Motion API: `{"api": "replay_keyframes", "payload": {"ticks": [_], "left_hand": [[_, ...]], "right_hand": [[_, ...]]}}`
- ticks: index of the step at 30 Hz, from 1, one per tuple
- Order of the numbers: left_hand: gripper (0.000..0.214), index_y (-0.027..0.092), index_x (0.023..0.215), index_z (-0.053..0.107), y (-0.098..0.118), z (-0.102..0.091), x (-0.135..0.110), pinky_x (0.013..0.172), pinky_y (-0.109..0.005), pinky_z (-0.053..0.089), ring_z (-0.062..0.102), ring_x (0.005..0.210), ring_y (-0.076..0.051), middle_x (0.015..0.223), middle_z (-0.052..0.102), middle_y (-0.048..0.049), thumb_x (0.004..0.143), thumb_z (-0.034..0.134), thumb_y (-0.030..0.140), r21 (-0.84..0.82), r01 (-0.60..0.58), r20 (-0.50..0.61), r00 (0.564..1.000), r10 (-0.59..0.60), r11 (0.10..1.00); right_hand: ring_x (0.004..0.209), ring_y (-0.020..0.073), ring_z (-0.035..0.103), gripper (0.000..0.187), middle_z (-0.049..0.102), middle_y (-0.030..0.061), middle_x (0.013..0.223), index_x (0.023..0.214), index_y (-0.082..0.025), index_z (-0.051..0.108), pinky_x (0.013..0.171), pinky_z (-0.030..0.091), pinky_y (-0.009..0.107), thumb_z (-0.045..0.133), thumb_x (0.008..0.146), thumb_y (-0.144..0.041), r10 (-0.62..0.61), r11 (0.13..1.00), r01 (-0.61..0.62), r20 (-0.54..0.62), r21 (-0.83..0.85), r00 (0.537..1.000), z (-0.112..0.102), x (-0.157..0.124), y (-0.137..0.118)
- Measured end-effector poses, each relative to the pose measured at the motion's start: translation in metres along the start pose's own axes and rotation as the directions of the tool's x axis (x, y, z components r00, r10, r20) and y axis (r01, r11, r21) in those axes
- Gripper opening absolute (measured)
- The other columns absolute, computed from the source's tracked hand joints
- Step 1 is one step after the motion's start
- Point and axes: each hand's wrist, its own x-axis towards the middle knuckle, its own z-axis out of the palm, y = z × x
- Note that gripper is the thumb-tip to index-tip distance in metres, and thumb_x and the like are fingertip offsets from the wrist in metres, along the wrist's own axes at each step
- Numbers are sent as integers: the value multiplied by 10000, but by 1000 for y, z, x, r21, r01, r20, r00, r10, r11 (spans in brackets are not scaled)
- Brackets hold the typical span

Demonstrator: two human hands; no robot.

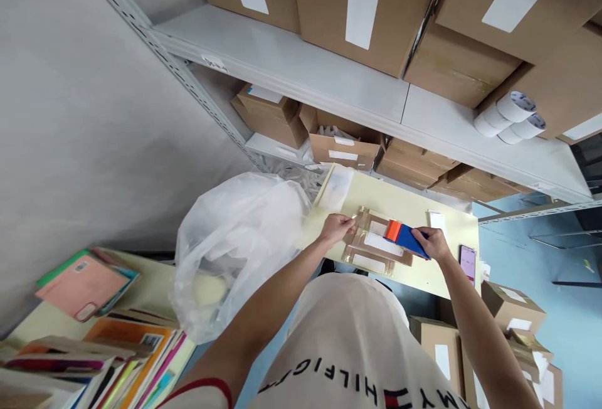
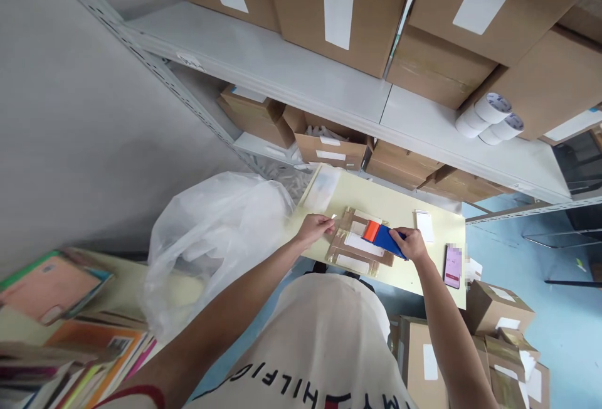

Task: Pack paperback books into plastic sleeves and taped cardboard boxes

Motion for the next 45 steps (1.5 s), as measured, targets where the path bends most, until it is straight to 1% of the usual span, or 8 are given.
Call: {"api": "replay_keyframes", "payload": {"ticks": [10, 14, 17, 20, 25, 31, 36, 45], "left_hand": [[168, 178, 700, 709, -47, 11, 12, 747, -279, 533, 719, 783, -194, 761, 760, -54, 797, 638, 296, 196, 6, -31, 1000, 0, 981], [372, 197, 1087, 697, -63, 20, 14, 932, -376, 488, 650, 1118, -281, 1128, 729, -107, 771, 678, 392, 296, -9, -73, 997, 32, 955], [625, 161, 1415, 455, -72, 23, 9, 1042, -428, 426, 480, 1337, -288, 1429, 517, -168, 875, 536, 466, 411, -89, -92, 986, 139, 907], [666, 147, 1529, 231, -76, 33, 1, 1109, -398, 374, 318, 1441, -238, 1562, 309, -161, 969, 314, 499, 462, -256, 74, 965, 251, 849], [838, 106, 1551, 29, -63, 42, -6, 1125, -431, 332, 227, 1468, -307, 1594, 168, -224, 943, 313, 608, 452, -324, 329, 927, 183, 831], [1431, 79, 1543, -7, -17, 43, 3, 1170, -588, 32, -33, 1481, -421, 1603, 22, -264, 509, 750, 716, 636, -685, 581, 728, 364, 355], [1196, 100, 1527, 185, 5, 61, 10, 1162, -609, -59, 218, 1447, -402, 1543, 303, -236, 572, 792, 484, 742, -635, 582, 769, 265, 213], [1125, 96, 1510, 237, 16, 33, 16, 1153, -628, -96, 301, 1402, -405, 1504, 366, -239, 600, 779, 474, 834, -538, 513, 837, 187, 119]], "right_hand": [[692, 241, 721, 491, 772, 55, 767, 805, -253, 775, 649, 540, 329, 455, 855, -621, -34, 978, 39, 29, -205, 999, 10, 7, -4], [673, 243, 718, 481, 771, 57, 760, 801, -249, 776, 622, 539, 331, 463, 855, -610, -23, 978, 25, 8, -207, 1000, 14, 4, -4], [664, 240, 717, 474, 771, 57, 763, 806, -246, 777, 606, 537, 322, 473, 849, -607, -3, 983, 4, 5, -181, 1000, 13, 2, -4], [690, 245, 720, 471, 776, 62, 793, 807, -238, 776, 624, 534, 324, 483, 843, -605, -4, 987, 4, 5, -161, 1000, 12, 1, -5], [662, 235, 708, 492, 768, 64, 763, 794, -227, 769, 606, 521, 317, 466, 856, -608, -3, 991, 9, 42, -133, 999, 9, 2, -5], [775, 243, 718, 418, 772, 60, 850, 901, -240, 761, 686, 518, 310, 508, 863, -571, 42, 977, -21, 97, -211, 994, 7, 6, -7], [771, 247, 694, 430, 753, 65, 824, 1001, -252, 737, 640, 475, 291, 619, 792, -608, 53, 916, 52, 247, -399, 968, -3, 18, -15], [723, 238, 689, 387, 748, 26, 766, 939, -277, 752, 624, 492, 305, 654, 743, -596, 74, 935, 4, 207, -353, 976, -40, 0, 110]]}}
